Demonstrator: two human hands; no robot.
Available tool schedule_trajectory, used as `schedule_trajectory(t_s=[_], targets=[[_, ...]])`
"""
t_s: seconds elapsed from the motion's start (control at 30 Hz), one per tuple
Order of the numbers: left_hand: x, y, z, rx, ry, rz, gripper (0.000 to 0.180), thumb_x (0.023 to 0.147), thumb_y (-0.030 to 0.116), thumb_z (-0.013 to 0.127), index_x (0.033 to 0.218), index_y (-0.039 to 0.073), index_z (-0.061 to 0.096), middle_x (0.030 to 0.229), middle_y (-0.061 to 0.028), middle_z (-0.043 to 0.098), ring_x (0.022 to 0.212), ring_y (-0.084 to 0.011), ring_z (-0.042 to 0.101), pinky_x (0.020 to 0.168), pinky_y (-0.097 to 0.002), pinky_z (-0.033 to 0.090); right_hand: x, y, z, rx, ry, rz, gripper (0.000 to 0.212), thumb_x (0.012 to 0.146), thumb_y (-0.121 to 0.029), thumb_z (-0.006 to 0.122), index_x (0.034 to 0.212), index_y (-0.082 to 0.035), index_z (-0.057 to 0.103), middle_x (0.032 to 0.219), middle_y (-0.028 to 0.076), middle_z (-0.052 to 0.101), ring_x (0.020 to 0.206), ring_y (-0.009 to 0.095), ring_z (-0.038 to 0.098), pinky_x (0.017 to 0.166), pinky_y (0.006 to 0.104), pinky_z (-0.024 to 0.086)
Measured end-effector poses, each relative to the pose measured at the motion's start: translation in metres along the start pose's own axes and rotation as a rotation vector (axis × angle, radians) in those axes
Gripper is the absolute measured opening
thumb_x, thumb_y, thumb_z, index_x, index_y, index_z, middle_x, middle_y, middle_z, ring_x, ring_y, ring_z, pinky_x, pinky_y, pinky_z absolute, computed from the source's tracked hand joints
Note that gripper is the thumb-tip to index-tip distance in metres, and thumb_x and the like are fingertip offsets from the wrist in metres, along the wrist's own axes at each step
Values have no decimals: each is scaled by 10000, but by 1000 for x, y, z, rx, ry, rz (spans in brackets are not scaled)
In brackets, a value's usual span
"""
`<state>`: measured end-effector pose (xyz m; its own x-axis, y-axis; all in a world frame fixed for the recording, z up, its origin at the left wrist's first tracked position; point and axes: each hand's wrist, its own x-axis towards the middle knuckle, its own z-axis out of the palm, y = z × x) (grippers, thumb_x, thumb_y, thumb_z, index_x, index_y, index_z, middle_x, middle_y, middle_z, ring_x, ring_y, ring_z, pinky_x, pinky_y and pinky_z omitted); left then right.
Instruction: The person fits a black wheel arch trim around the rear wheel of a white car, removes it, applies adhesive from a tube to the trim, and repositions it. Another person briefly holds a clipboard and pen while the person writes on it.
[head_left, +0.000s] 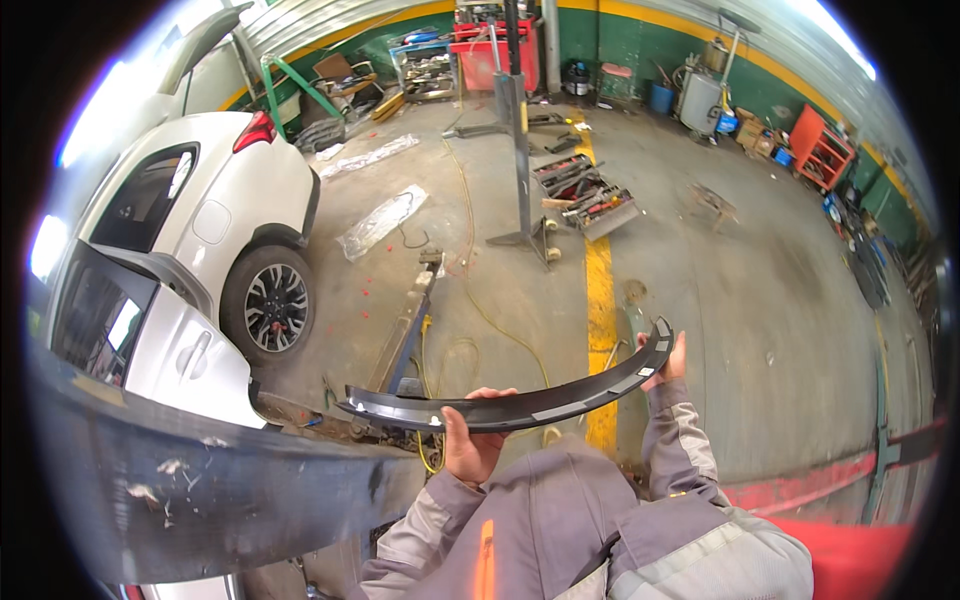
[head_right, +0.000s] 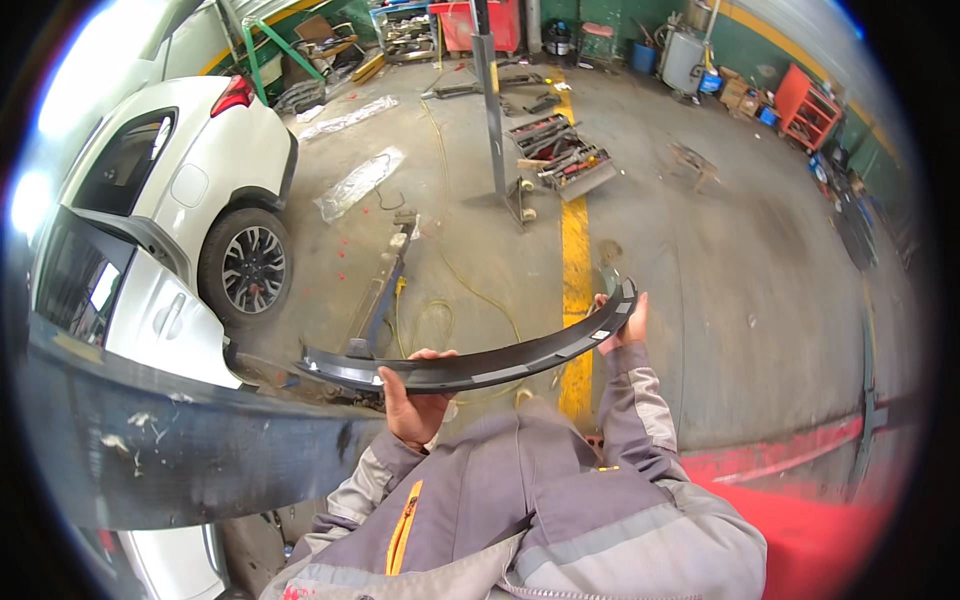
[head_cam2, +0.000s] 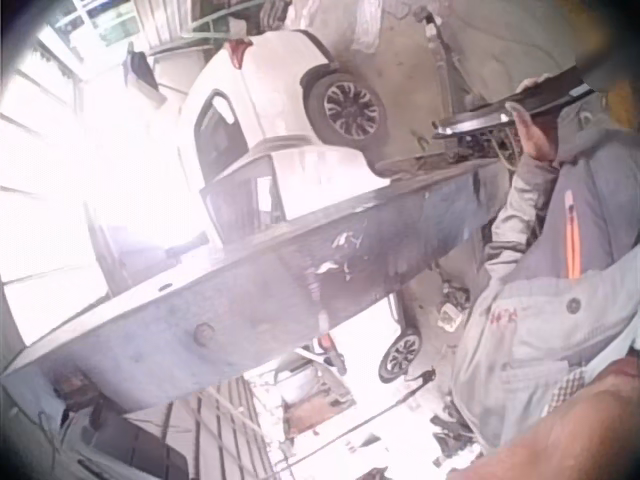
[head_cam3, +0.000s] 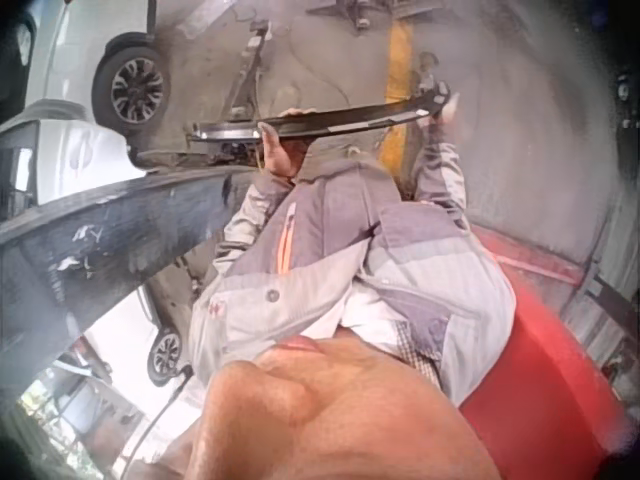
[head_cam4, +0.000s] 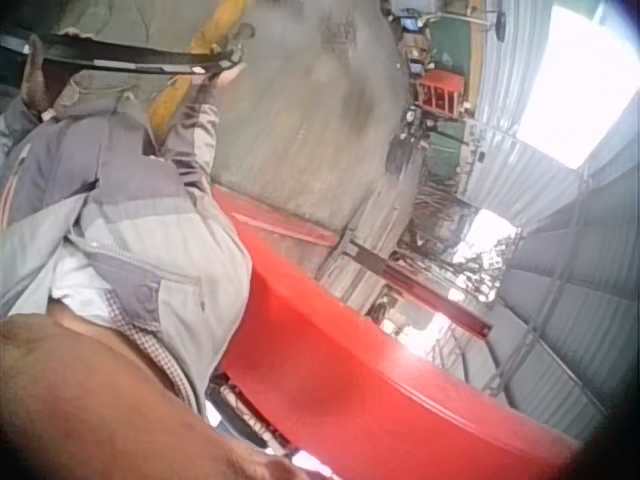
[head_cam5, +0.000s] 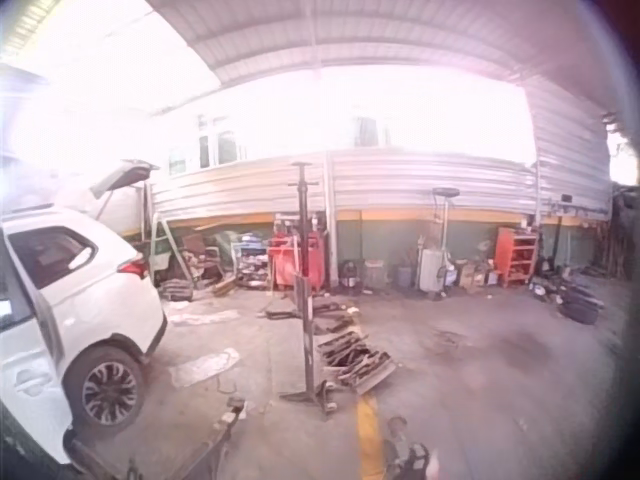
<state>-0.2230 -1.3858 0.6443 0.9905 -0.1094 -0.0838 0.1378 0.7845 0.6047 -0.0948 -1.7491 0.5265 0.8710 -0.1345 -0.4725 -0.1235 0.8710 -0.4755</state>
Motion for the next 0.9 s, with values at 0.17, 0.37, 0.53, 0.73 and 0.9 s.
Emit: schedule_trajectory(t_s=[0.17,0.37,0.53,0.73,0.9], targets=[[70,55,-11,-189,239,143,810,853,792,442,1097,47,642,1104,-134,682,1103,-283,621,947,-393,498,84,-10,99,4,-157,59,829,927,-753,306,1034,5,626,923,141,694,712,256,648,623,354,544],[120,120,-78,-337,335,306,859,773,853,481,989,47,685,1018,-120,702,1004,-264,652,885,-389,531,192,50,184,-59,-234,84,700,943,-697,404,1006,-32,615,891,99,673,799,236,636,736,350,537],[189,174,-160,-460,567,476,883,763,871,461,997,48,679,995,-101,715,888,-252,693,726,-398,592,284,137,279,-56,-184,101,616,963,-636,455,1046,-37,571,929,110,645,847,244,630,832,366,549],[275,264,-240,-469,598,542,875,798,846,438,1092,45,634,1022,-93,709,916,-246,691,761,-412,598,353,217,430,-110,-119,149,602,958,-632,463,1015,-42,570,881,93,650,818,248,646,755,385,566],[316,345,-275,-447,668,635,831,871,801,369,1117,46,615,1057,-108,699,951,-264,678,815,-433,582,379,276,520,-187,-208,165,588,975,-613,438,1007,-48,596,887,96,660,843,250,652,771,402,557]])
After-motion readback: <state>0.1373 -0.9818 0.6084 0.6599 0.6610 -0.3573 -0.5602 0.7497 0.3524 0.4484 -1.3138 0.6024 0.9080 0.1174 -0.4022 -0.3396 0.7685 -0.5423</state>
